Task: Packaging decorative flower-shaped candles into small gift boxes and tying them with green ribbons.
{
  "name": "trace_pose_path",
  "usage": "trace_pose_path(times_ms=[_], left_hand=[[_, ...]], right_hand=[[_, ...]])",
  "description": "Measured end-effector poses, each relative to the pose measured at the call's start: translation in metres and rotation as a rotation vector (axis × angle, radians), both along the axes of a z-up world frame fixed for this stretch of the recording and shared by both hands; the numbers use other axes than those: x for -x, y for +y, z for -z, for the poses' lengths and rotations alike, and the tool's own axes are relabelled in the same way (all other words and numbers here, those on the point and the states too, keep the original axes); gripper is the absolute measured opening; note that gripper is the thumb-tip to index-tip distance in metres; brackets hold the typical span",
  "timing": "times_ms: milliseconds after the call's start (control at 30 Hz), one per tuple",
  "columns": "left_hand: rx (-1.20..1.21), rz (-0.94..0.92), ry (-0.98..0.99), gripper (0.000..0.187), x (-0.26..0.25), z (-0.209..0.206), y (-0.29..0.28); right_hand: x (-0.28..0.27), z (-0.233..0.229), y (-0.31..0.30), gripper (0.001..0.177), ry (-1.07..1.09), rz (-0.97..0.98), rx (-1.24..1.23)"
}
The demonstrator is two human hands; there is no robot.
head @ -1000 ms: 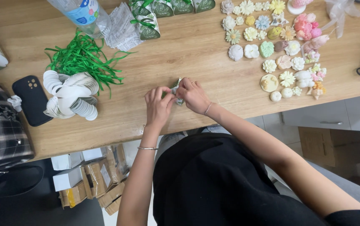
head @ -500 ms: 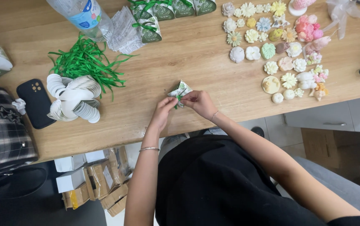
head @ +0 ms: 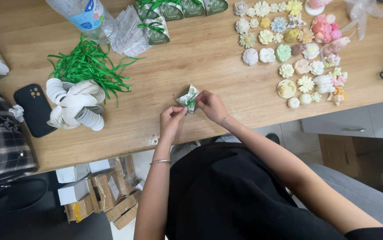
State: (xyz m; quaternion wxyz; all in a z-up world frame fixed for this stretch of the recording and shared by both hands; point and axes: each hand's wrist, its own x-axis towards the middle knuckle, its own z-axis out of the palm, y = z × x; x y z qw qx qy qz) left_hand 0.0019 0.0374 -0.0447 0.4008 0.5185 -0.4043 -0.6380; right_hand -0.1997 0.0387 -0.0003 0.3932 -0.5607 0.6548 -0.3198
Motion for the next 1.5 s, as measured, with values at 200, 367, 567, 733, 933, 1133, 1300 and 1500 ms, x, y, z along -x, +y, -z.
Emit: trace_pose_path(times_ms=[200, 367, 567, 733, 933, 1133, 1300, 1500], left_hand=[[-0.073, -0.094, 0.01, 0.015, -0.005, 0.005, 0.007], [-0.086, -0.209, -0.002, 0.015, 0.003, 0.022, 0.004], [0.096, -0.24, -0.076, 0.019, -0.004, 0.016, 0.006], [0.011, -0.187, 0.114, 0.034, -0.032, 0.014, 0.029], [-0.127, -0.248, 0.181, 0.029, -0.048, 0.034, 0.049], [-0.08, -0.163, 0.098, 0.026, -0.05, 0.042, 0.051], [-0.077, -0.154, 0.093, 0.025, -0.05, 0.036, 0.052], [-0.094, -0.165, 0.118, 0.025, -0.049, 0.037, 0.051]], right_hand=[[0.004, -0.004, -0.006, 0.012, 0.356, -0.101, 0.198], [-0.001, -0.019, -0.009, 0.013, 0.44, -0.136, 0.129], [0.006, -0.018, -0.011, 0.014, 0.397, -0.129, 0.082], [0.019, -0.054, -0.01, 0.021, 0.209, -0.165, 0.167], [0.013, -0.065, -0.024, 0.03, 0.419, -0.364, 0.34], [0.02, -0.059, -0.075, 0.01, 0.319, -0.345, 0.472], [0.045, -0.048, -0.158, 0.006, 0.311, -0.165, 0.337], [0.05, -0.045, -0.245, 0.017, 0.341, -0.091, 0.214]])
